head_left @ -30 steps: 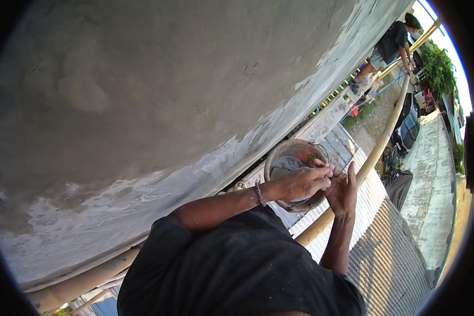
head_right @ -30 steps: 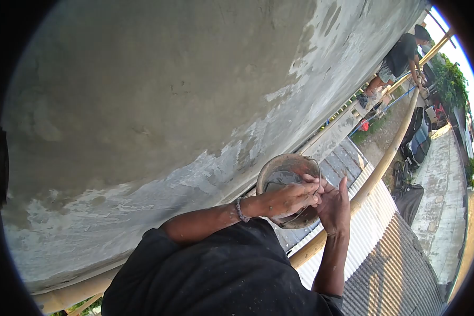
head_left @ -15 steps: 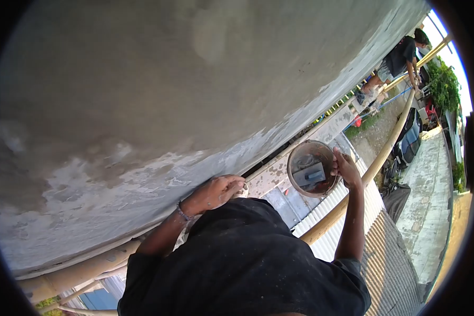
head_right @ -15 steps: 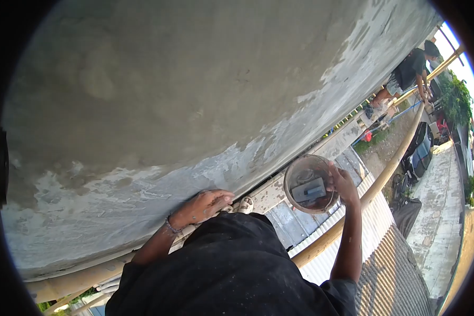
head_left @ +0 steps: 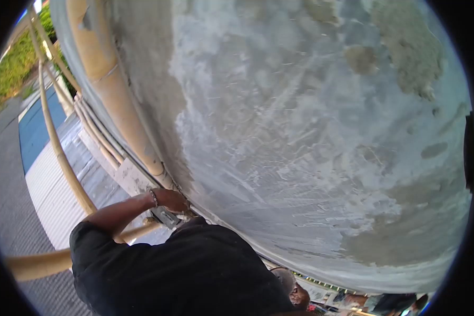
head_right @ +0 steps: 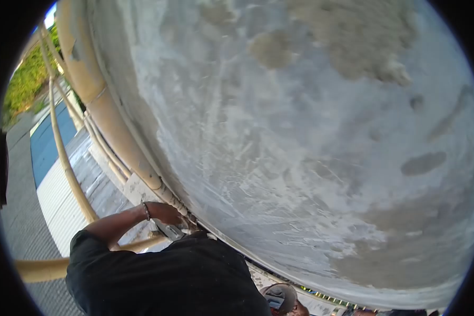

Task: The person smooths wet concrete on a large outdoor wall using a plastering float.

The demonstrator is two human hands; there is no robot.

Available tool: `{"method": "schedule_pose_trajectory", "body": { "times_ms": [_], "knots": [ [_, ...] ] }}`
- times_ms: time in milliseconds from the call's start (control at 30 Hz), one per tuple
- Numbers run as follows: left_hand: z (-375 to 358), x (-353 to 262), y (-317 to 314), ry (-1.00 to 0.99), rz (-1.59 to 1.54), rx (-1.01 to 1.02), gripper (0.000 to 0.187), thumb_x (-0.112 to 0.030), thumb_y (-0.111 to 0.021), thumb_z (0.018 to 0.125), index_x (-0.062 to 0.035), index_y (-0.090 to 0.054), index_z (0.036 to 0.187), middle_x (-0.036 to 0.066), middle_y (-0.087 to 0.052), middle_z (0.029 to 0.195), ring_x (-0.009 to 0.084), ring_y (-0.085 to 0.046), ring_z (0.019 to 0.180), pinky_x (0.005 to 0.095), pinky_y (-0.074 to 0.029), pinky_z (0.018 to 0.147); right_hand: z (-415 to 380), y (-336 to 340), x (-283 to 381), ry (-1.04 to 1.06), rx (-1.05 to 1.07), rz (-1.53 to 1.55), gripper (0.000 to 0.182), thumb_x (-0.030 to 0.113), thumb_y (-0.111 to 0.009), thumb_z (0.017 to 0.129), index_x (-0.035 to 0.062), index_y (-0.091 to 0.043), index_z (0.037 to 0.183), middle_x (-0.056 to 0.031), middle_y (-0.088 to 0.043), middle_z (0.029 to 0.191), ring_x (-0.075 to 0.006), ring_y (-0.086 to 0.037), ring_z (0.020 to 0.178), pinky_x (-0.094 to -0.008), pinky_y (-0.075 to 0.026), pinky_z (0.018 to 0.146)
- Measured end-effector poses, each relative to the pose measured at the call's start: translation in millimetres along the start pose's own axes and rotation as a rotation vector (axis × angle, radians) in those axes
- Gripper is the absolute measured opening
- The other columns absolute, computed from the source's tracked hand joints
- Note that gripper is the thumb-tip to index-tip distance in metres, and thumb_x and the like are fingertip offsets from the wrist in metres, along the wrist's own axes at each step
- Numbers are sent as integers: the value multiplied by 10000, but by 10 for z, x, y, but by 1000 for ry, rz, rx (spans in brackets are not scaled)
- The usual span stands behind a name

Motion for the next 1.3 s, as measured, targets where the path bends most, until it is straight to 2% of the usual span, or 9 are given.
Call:
{"method": "schedule_pose_trajectory", "body": {
  "times_ms": [100, 300, 500, 567, 667, 700, 767, 867, 1300],
  "knots": [
    [-493, 513, -664, 676, -88, -85, 329, -264, -571, 775, -70, -734, 984, 150, -703, 1023, 316, -677, 964, 504, -495, 814, 20, 376, 705, 40, -12, -220, 418, 440, -527, 949, 49, -572, 808, -90, -565, 681, -285, -649, 701, -389, -567, 661],
    [-1483, -141, -1407, 1377, -55, -412, 698, -359, -606, 853, -57, -386, 1443, 232, -353, 1484, 423, -185, 1441, 675, -99, 1117, -208, 1176, 1369, 60, -44, -518, 415, 427, -520, 956, 40, -576, 819, -94, -572, 694, -279, -650, 700, -387, -566, 661],
    [-1609, -1143, -1874, 1615, 202, -924, 697, -353, -584, 902, -79, -317, 1484, 231, -351, 1446, 395, -278, 1391, 600, -145, 1137, -29, 1450, 1199, 98, 11, -657, 412, 414, -513, 963, 30, -580, 830, -99, -580, 707, -272, -651, 698, -385, -566, 661],
    [-1787, -1335, -2292, 1751, -115, -1350, 598, -369, -493, 978, -61, -327, 1462, 229, -331, 1448, 396, -310, 1355, 552, -203, 1119, 9, 1509, 1173, 117, 34, -701, 411, 409, -511, 965, 26, -581, 833, -100, -582, 711, -270, -651, 697, -384, -566, 661],
    [-1936, -1548, -3719, 1860, -589, -1725, 503, -424, -358, 1036, 40, -541, 1101, 182, -540, 1023, 310, -515, 989, 434, -402, 899, 43, 1563, 1104, 149, 66, -746, 410, 403, -507, 968, 22, -583, 838, -102, -586, 718, -267, -651, 697, -383, -566, 661],
    [-1748, -1680, -4277, 1584, -898, -2051, 544, -487, -339, 1026, 8, -560, 982, 109, -540, 838, 226, -544, 814, 388, -453, 758, 39, 1568, 1078, 158, 76, -760, 410, 401, -506, 969, 20, -584, 840, -103, -587, 720, -266, -651, 696, -382, -566, 661],
    [-1120, -2105, -5441, 1555, -1860, -1613, 538, -547, -383, 975, -50, -573, 891, 50, -524, 694, 195, -529, 584, 380, -472, 561, 54, 1507, 995, 177, 104, -783, 409, 396, -504, 972, 17, -585, 844, -105, -589, 724, -264, -652, 696, -382, -566, 661],
    [1, -3191, -5503, 1395, -1970, -503, 414, -381, -496, 957, -2, -645, 1034, 147, -676, 894, 282, -672, 817, 411, -546, 746, 134, 1152, 864, 235, 159, -781, 408, 390, -500, 975, 12, -587, 849, -107, -593, 730, -260, -652, 695, -380, -566, 660],
    [557, -3355, -6042, 1180, -2315, -944, 393, -394, -450, 963, -37, -602, 906, 112, -647, 800, 245, -652, 663, 414, -578, 639, -256, -297, 1417, 562, 313, -943, 404, 361, -485, 990, -10, -595, 872, -117, -608, 759, -246, -654, 691, -376, -566, 660]
  ]
}}
Point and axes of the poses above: each hand's wrist, its own z-axis towards the middle knuckle, its own y-axis out of the back of the hand, x = y × z, the point moved 5 cm from there along z, towards the middle knuckle
